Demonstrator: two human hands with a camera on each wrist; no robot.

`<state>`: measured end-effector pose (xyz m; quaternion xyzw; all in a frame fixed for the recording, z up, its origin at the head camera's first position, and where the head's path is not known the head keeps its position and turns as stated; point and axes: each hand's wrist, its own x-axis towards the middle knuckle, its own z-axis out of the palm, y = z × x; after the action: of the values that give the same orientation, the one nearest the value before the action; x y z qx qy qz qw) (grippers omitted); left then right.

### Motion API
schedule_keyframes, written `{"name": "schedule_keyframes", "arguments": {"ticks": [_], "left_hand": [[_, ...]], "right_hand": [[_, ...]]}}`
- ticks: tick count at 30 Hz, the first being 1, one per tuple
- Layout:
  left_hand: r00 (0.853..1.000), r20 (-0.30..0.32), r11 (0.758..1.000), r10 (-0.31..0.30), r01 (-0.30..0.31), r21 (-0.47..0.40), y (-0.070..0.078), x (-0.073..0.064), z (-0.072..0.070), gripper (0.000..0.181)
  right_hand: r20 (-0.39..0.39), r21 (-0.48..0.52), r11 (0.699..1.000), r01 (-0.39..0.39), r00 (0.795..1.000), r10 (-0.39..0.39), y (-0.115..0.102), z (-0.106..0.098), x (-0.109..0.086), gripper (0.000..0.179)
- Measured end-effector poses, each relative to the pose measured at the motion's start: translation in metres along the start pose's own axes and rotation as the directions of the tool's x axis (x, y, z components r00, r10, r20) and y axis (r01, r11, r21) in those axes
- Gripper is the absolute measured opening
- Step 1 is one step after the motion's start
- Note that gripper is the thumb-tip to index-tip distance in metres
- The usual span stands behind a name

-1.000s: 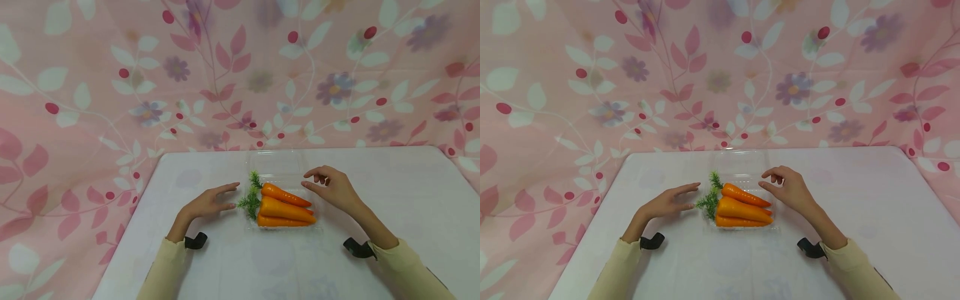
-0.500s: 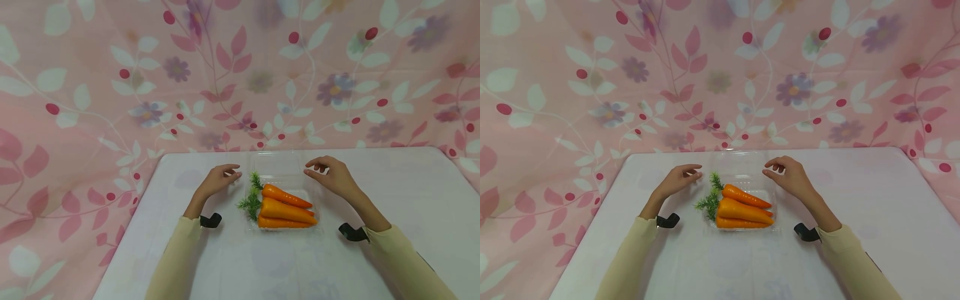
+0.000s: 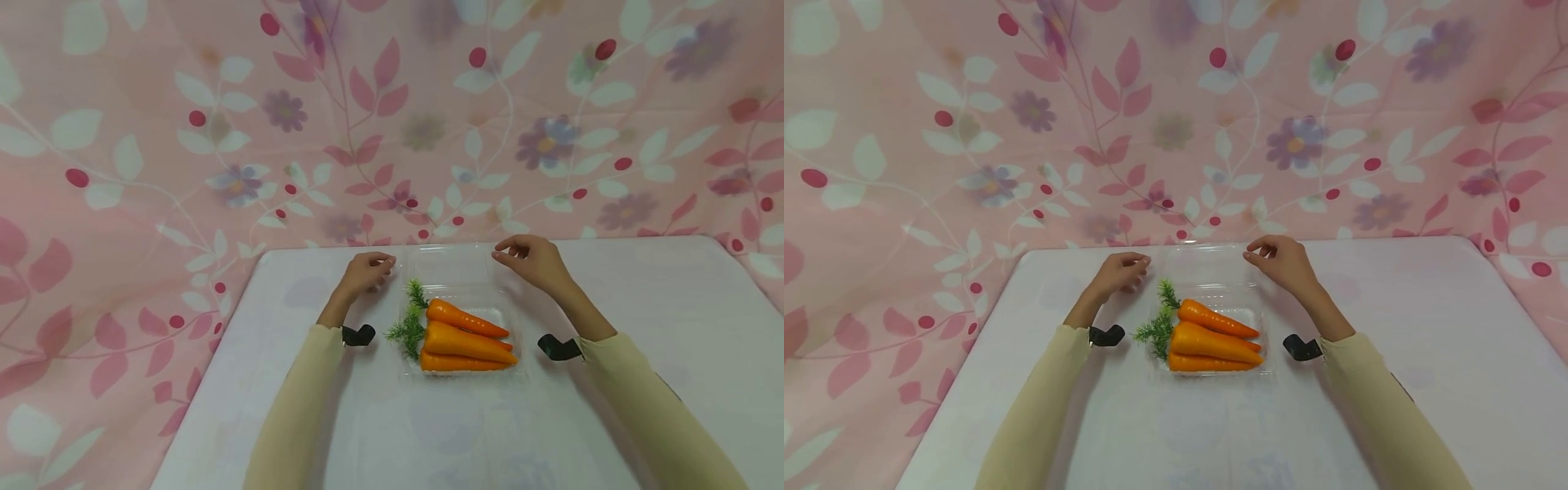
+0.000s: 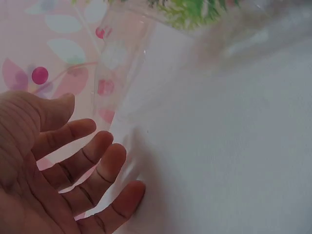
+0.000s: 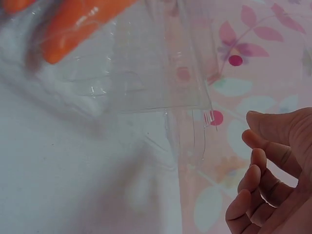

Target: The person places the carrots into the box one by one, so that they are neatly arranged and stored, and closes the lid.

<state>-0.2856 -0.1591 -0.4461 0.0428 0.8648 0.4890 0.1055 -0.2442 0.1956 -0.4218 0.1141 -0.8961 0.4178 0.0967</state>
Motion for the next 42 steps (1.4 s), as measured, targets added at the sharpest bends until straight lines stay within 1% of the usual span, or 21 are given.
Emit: {"name": "schedule_keyframes", "arguments": {"ticks": [3,5,6,8,10,12,13,14,16,18,23,26,30,34,37,42], "left_hand": [[0.998,0.001,0.996,-0.066,0.065,-0.056,0.004,0.006,0.003,0.041],[0.993,0.000,0.987,-0.115,0.115,-0.115,0.006,0.010,0.004,0.041],[0.989,0.001,0.978,-0.147,0.145,-0.152,0.007,0.011,0.005,0.042],[0.977,0.010,0.948,-0.211,0.207,-0.240,0.009,0.014,0.005,0.041],[0.962,0.029,0.910,-0.273,0.268,-0.318,0.011,0.016,0.005,0.039],[0.947,0.057,0.878,-0.315,0.314,-0.362,0.014,0.016,0.006,0.039],[0.943,0.071,0.869,-0.326,0.328,-0.369,0.016,0.016,0.006,0.039],[0.940,0.083,0.866,-0.331,0.337,-0.368,0.017,0.015,0.007,0.039],[0.937,0.097,0.864,-0.337,0.348,-0.365,0.019,0.015,0.008,0.039],[0.935,0.098,0.858,-0.342,0.353,-0.373,0.021,0.016,0.010,0.038],[0.928,0.082,0.819,-0.364,0.361,-0.446,0.022,0.018,0.015,0.031],[0.927,0.071,0.799,-0.367,0.354,-0.487,0.024,0.018,0.018,0.025],[0.927,0.052,0.781,-0.371,0.342,-0.522,0.024,0.020,0.020,0.020],[0.924,0.041,0.774,-0.380,0.342,-0.533,0.023,0.022,0.021,0.019],[0.922,0.037,0.772,-0.386,0.344,-0.534,0.023,0.022,0.022,0.018],[0.921,0.036,0.757,-0.387,0.340,-0.558,0.023,0.022,0.021,0.019]], "right_hand": [[0.001,0.000,1.000,-0.021,1.000,0.021,0.003,0.000,0.007,0.022],[0.000,-0.002,1.000,-0.031,1.000,0.031,0.005,0.000,0.012,0.022],[0.000,-0.006,0.999,-0.034,0.999,0.034,0.005,0.000,0.013,0.023],[0.005,-0.012,0.998,-0.057,0.998,0.057,0.007,0.000,0.017,0.025],[0.015,-0.025,0.995,-0.096,0.995,0.097,0.009,-0.001,0.019,0.029],[0.029,-0.041,0.989,-0.141,0.989,0.143,0.011,-0.001,0.022,0.032],[0.035,-0.051,0.986,-0.161,0.986,0.163,0.013,-0.001,0.023,0.034],[0.042,-0.057,0.982,-0.179,0.983,0.181,0.014,-0.001,0.024,0.035],[0.056,-0.071,0.976,-0.205,0.976,0.209,0.017,-0.001,0.026,0.038],[0.071,-0.083,0.970,-0.230,0.969,0.236,0.020,0.000,0.027,0.040],[0.129,-0.084,0.954,-0.288,0.946,0.297,0.026,0.004,0.027,0.042],[0.146,-0.074,0.953,-0.292,0.943,0.300,0.028,0.004,0.026,0.039],[0.152,-0.054,0.956,-0.289,0.944,0.294,0.026,0.004,0.025,0.036],[0.181,-0.045,0.953,-0.298,0.936,0.301,0.025,0.002,0.026,0.037],[0.217,-0.044,0.946,-0.321,0.921,0.322,0.026,0.001,0.028,0.039],[0.286,-0.029,0.926,-0.375,0.885,0.367,0.026,-0.001,0.030,0.041]]}}
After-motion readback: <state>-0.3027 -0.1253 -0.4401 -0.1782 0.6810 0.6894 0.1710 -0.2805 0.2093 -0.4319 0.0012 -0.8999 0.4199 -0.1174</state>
